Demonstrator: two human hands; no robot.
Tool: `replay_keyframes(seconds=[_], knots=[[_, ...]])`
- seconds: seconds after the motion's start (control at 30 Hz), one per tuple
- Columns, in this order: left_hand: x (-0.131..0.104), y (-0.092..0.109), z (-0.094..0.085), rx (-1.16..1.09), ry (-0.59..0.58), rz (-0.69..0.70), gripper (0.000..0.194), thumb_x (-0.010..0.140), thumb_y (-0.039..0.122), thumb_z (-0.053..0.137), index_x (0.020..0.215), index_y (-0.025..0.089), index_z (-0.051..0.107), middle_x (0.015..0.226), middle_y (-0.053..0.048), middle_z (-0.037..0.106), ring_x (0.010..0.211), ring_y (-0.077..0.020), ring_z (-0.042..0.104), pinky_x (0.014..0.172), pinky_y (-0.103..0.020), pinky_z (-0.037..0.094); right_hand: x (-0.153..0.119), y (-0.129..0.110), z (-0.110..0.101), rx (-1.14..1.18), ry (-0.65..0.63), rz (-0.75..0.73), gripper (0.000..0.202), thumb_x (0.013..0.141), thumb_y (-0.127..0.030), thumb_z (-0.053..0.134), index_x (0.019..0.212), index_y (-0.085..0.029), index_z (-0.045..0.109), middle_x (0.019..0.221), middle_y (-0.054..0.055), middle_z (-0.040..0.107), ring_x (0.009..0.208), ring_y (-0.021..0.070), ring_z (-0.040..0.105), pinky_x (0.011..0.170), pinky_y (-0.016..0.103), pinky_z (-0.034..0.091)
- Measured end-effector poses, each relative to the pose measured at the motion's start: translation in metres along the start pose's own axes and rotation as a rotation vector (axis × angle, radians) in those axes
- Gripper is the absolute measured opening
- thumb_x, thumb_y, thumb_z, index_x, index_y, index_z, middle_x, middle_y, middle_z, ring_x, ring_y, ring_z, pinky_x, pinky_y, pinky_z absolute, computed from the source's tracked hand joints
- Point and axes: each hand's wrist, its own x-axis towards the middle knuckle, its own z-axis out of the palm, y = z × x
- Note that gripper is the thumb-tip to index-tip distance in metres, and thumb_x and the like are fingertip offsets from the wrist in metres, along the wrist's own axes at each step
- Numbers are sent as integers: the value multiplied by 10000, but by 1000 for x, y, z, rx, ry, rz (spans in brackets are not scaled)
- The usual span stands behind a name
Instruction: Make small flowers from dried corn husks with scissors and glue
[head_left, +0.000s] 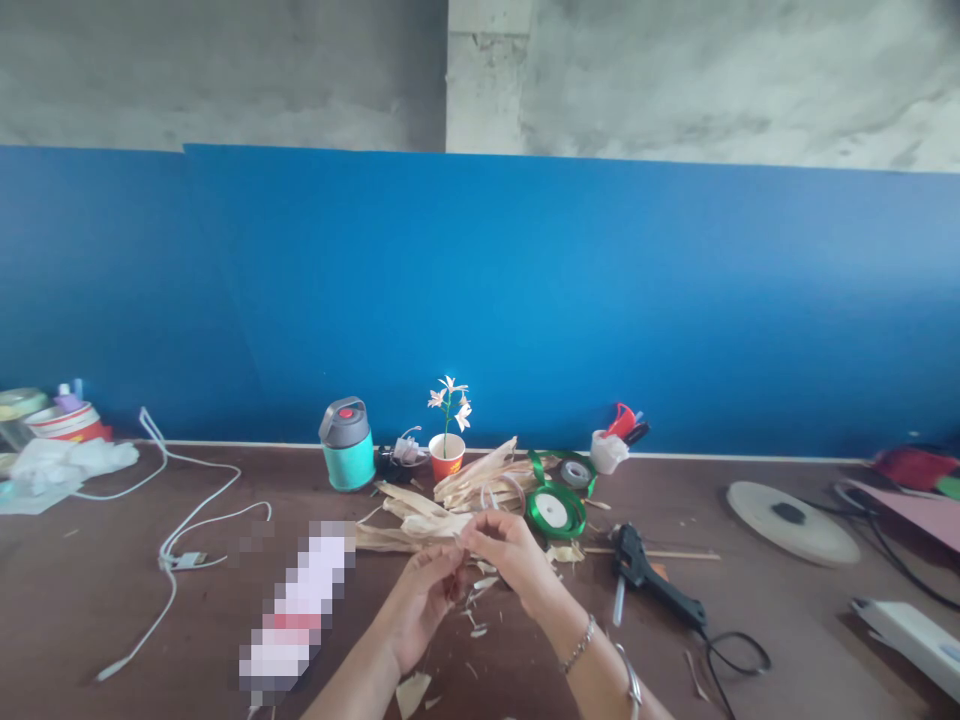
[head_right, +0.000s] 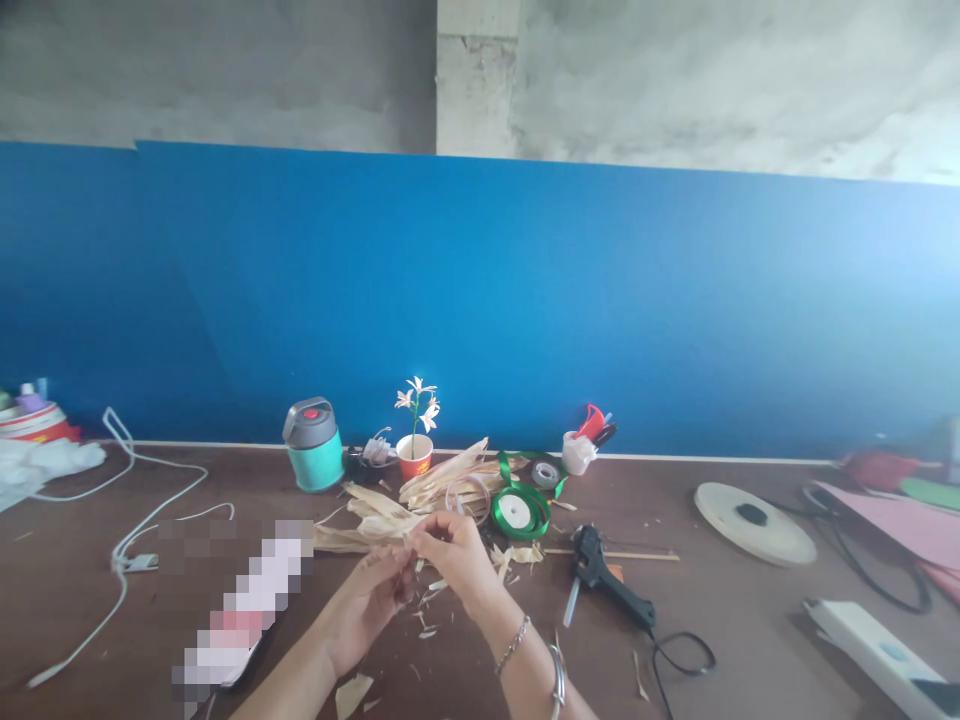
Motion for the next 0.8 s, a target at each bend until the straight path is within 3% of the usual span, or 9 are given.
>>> replay_keyframes(seconds=[0.33,0.8], knots=[[-1,-1,-3,-154,-10,-139,216,586,253,822,685,140,667,589,16,582,540,-78,512,538,-197,384,-3,-1,1,88,-85,82,291,609,-407,747,631,-159,595,552,-19,630,439,131,584,476,257,475],[1,-4,-7,-166,-90,-133,152,672,241,762,670,136,651,558,15,577,524,-74,495,547,-200,372,-3,0,2,103,-94,79,282,624,-388,744,642,-149,594,550,-8,636,445,152,606,458,271,495]])
